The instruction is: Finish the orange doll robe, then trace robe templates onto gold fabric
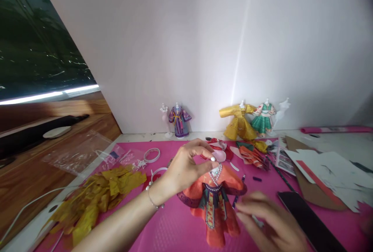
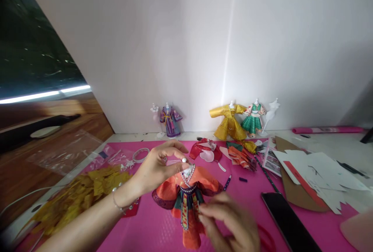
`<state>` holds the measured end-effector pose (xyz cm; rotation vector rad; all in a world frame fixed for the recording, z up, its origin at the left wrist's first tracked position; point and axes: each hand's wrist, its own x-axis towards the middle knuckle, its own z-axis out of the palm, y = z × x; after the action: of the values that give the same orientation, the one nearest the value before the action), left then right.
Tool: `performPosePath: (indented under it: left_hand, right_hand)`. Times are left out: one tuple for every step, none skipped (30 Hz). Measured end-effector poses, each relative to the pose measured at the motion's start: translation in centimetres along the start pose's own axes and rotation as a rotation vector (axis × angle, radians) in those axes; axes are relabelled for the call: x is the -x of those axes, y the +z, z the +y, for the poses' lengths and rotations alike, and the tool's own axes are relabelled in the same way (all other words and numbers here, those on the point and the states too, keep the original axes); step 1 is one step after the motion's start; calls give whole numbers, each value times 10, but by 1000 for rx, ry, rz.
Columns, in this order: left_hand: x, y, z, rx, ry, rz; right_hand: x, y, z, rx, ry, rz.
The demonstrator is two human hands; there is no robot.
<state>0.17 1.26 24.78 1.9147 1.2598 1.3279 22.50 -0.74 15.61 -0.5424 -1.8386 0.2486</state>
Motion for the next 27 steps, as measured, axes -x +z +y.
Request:
performPosePath:
  left_hand:
    - [3,2,-1,15,-11,-9]
    - [6,4,-2,26,-23,-17]
    - [8,6,-4,34,-36,-25]
    - [10,7,-5,42,-45,-32]
    - [12,9,-6,51,-52,-37]
    - [13,10,-7,62,-56,-42]
    - [14,10,-8,73,-56,-45]
    - [15,11,-7,84,-53,-46]
    - [16,11,-7,95,-48,-47]
    - [17,11,-6,107,-41,-48]
    - [17,11,-4,119,-33,-52]
    - [17,11,-2,130,-25,-55]
    - [18,11,0,139,-19,-60]
    - [18,11,2,140,-15,-69]
    - [18,10,5,135,-12,-82]
    - [19,8,7,130,-8,-94]
    - [21,6,8,126,-5,-98]
    - [23,3,10,123,-1,-84]
    - [28,-1,10,121,-2,-47]
    - [35,-6,10,117,-12,15]
    - [43,-11,9,107,-38,96]
    - [54,-15,6,90,-76,184]
    - [66,-20,3,72,-129,265]
    - [80,-22,-1,53,-194,330]
    - [94,-24,-6,43,-256,374]
    - [108,-23,-11,43,-330,382]
    - [120,-20,-18,45,-402,370]
  right_hand:
    - [-9,-2,1,-11,12,35]
    - [-19,-3,1,-17,26,53]
    - [-28,-4,1,-19,45,56]
    - [-36,-4,1,-20,61,51]
    - [-44,-4,1,-19,72,38]
    - [-50,-2,0,-23,76,22]
    - [-56,-1,-1,-34,73,-2]
    - [-61,1,-1,-52,64,-30]
    - [-65,3,-2,-75,56,-65]
    - [-69,6,-2,-101,44,-107]
    - [-72,7,-2,-126,31,-146]
    - [-75,9,-2,-144,17,-179]
    - [-77,10,-2,-156,4,-201]
    - [-79,11,-2,-162,-6,-213]
    - [-80,11,-1,-166,-12,-217]
    - [-81,12,-1,-167,-15,-216]
    - [-81,12,0,-166,-15,-217]
    - [-81,12,0,-161,-13,-217]
    - [-81,12,1,-151,-13,-216]
    - [-80,13,1,-137,-13,-214]
    - [-79,13,2,-122,-13,-210]
    - [-78,14,3,-109,-12,-205]
    - [-76,14,4,-102,-11,-202]
    - [-74,14,5,-101,-8,-204]
    - [-73,15,6,-102,-1,-211]
    - [-71,16,7,-104,9,-220]
    - [-70,16,8,-104,19,-230]
